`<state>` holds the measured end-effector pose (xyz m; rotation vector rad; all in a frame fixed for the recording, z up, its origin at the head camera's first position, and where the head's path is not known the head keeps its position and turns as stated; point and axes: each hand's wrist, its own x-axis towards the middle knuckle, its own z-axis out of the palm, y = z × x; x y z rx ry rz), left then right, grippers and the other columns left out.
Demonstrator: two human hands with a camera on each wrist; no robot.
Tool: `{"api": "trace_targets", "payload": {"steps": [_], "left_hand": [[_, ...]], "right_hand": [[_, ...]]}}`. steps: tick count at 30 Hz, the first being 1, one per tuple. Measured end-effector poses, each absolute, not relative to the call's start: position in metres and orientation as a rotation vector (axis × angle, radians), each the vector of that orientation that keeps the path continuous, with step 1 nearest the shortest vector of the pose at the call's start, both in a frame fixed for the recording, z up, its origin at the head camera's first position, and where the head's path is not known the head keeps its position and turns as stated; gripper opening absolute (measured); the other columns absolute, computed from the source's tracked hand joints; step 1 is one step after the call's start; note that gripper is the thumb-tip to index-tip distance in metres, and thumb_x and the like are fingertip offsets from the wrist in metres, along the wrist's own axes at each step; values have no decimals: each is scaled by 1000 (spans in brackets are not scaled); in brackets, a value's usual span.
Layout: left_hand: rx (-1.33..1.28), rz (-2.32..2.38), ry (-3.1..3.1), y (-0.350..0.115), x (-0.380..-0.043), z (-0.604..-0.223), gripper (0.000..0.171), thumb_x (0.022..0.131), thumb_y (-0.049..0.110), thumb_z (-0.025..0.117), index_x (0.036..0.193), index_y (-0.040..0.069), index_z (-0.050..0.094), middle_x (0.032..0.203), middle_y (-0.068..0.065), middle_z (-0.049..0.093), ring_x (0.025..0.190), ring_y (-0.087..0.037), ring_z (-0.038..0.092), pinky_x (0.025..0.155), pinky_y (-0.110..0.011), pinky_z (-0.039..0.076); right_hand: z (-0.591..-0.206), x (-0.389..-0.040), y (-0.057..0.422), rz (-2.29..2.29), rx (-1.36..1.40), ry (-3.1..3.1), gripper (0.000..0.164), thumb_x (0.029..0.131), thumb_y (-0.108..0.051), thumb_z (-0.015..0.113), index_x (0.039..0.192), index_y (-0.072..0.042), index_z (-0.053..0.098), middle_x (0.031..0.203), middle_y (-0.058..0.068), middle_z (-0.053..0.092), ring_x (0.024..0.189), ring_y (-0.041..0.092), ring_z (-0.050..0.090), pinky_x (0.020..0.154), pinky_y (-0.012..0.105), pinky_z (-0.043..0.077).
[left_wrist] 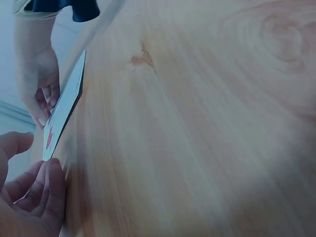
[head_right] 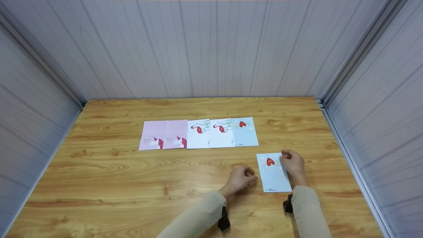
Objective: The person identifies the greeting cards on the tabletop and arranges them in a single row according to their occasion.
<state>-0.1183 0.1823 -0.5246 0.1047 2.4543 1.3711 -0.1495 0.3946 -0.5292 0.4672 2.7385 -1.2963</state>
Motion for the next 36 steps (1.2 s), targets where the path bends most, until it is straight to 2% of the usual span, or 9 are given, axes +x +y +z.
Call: {"api": "trace_targets", "payload": {"steps": [4, 7, 14, 21, 28, 36], "left_hand": [[122, 1152, 2585, 191, -116, -522, 22, 69, 34, 72, 79, 17, 63, 67, 11, 52, 61, -6, 47, 56, -24, 38], [160, 1024, 2670, 196, -114, -522, 25, 67, 40, 72, 79, 20, 62, 70, 13, 53, 63, -6, 48, 56, -26, 38], [288, 821, 2812, 205, -109, -527, 24, 68, 43, 71, 78, 23, 63, 68, 14, 51, 60, -4, 45, 48, -24, 36], [357, 584, 2922, 213, -103, -534, 36, 65, 53, 69, 88, 26, 61, 75, 9, 50, 70, -7, 47, 51, -27, 39], [387, 564, 2953, 212, -100, -538, 33, 67, 48, 70, 89, 27, 58, 81, 10, 50, 74, -8, 46, 52, -26, 39], [399, 590, 2954, 211, -99, -539, 33, 67, 45, 72, 88, 27, 55, 79, 10, 47, 75, -7, 44, 52, -25, 36]], "right_hand": [[-527, -150, 396, -1288, 429, 2777, 36, 87, -14, 51, 118, 4, 50, 101, 15, 52, 82, 16, 48, 55, 15, 40], [-525, -151, 397, -1297, 433, 2762, 36, 87, -14, 51, 118, 4, 50, 100, 15, 52, 82, 15, 48, 55, 17, 42], [-523, -151, 398, -1282, 471, 2730, 35, 88, -16, 49, 118, 2, 50, 104, 16, 51, 88, 23, 48, 54, 17, 41], [-527, -152, 397, -1268, 443, 2756, 33, 88, -14, 50, 115, 4, 52, 100, 16, 53, 83, 21, 49, 53, 17, 40], [-528, -151, 397, -1286, 473, 2733, 34, 88, -16, 50, 116, 3, 52, 104, 17, 51, 90, 23, 47, 56, 16, 40], [-529, -150, 397, -1503, 502, 2630, 34, 85, -12, 53, 114, 6, 49, 88, 6, 51, 66, 10, 50, 54, 22, 44]]}}
